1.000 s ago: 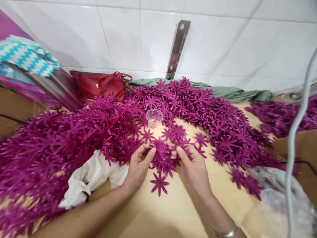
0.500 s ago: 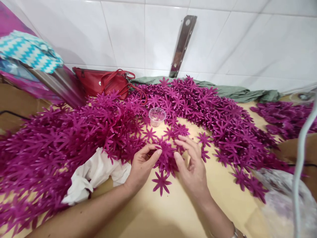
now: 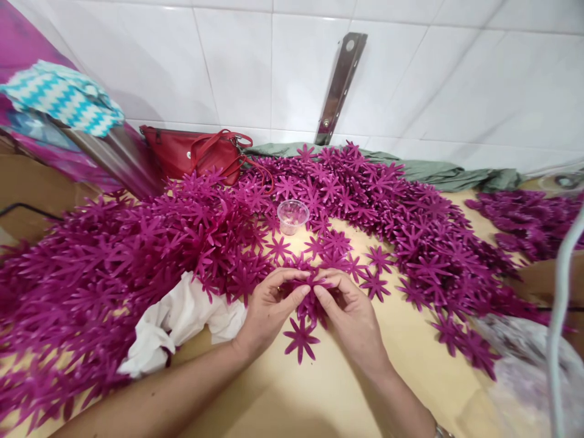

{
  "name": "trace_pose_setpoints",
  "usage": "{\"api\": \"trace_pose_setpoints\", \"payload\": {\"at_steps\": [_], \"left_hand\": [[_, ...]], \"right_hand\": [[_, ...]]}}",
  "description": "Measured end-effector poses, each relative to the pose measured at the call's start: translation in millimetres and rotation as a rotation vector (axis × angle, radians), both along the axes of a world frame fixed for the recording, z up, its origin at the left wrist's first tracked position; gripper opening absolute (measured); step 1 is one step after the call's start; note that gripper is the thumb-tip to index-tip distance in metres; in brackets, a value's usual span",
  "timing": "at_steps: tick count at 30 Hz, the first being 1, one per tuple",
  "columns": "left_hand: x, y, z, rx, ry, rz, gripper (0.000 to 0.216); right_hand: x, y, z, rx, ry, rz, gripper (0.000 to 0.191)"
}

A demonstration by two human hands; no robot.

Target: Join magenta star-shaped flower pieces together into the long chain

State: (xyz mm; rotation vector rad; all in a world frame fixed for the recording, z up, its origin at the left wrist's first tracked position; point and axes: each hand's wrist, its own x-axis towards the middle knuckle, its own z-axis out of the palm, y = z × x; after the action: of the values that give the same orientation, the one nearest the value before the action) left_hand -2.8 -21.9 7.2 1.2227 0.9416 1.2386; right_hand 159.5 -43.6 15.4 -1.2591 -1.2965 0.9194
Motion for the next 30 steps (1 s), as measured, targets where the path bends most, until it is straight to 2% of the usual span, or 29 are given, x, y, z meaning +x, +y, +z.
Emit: {"api": "trace_pose_setpoints", "payload": {"at_steps": [7, 13, 22, 27, 30], "left_hand": [[0, 0, -1.7, -0.016, -0.017, -0.014, 0.011], [1, -1, 0.1, -0.028, 0.001, -0.025, 0.012], [2, -2, 3.5, -0.064, -0.026, 0.027, 0.019], [1, 2, 1.3, -0.105, -0.111, 0.154, 0.027], [1, 3, 2.1, -0.105, -0.132, 0.158, 0.028]], "right_hand": [[-1, -1, -0.2, -0.113, 0.136, 0.082, 0.016], [0, 0, -0.7, -0.077, 0.186, 0.081, 0.024], [-1, 1, 3.7, -0.117, 0.350, 0.062, 0.040], [4, 2, 9.5, -0.058, 0.349, -0.091, 0.042], [8, 3, 13.0, 0.019, 0.194, -0.170, 0.028]]}}
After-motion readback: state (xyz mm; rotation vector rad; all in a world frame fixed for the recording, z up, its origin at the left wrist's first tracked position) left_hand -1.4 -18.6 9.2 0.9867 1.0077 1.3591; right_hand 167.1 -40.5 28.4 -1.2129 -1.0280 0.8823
